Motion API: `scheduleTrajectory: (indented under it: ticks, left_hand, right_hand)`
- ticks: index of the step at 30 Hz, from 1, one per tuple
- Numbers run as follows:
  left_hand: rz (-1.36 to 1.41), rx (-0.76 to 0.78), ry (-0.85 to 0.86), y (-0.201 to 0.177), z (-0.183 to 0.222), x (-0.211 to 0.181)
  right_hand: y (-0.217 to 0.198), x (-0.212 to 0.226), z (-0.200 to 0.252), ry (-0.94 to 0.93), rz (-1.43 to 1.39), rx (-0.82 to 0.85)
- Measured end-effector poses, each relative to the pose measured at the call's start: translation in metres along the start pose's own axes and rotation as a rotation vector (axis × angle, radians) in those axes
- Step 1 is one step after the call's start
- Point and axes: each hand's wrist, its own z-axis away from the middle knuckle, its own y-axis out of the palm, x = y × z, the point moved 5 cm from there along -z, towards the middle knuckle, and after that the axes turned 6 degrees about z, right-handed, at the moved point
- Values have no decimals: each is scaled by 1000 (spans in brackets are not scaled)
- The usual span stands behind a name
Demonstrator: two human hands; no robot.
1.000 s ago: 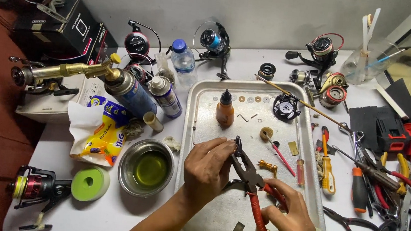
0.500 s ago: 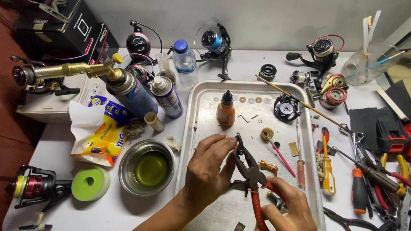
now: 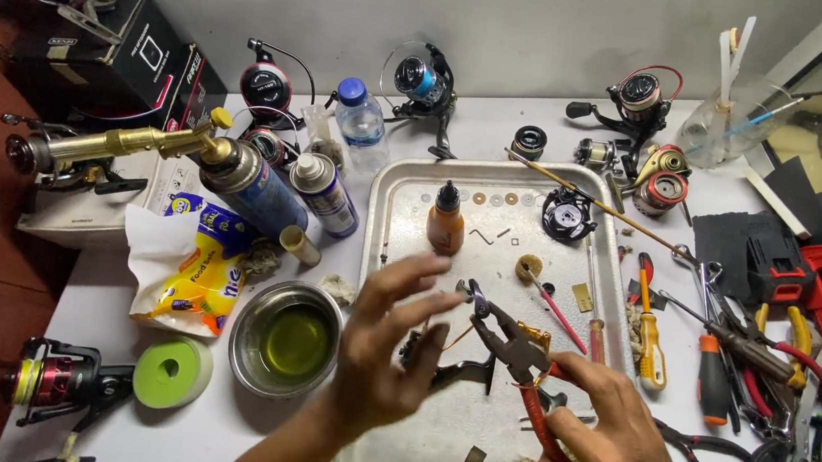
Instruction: Disassembling and cleaning the internal components of a fishing reel using pliers and a cleaning solution on a workbench.
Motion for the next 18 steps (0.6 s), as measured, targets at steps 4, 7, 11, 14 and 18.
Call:
scheduleTrajectory:
  ticks: [4,7,11,14,18]
  left_hand:
    - [287,273,-288,-5,-16,30]
    - [561,456,-563,11,0,55]
    - [857,352,-661,22,12,72]
    - [819,328,-643,21,11,74]
    - [735,309,-585,18,9,73]
  right_hand:
    - [-6,-1,-1,-32,-59,1]
    - [-9,1,-3,-115,-56,-11]
    - [-7,-5,-2,-127,-65,64]
    - [-9,-5,-5,-157,-67,79]
    - [-2,-11,0,-118,-62,144]
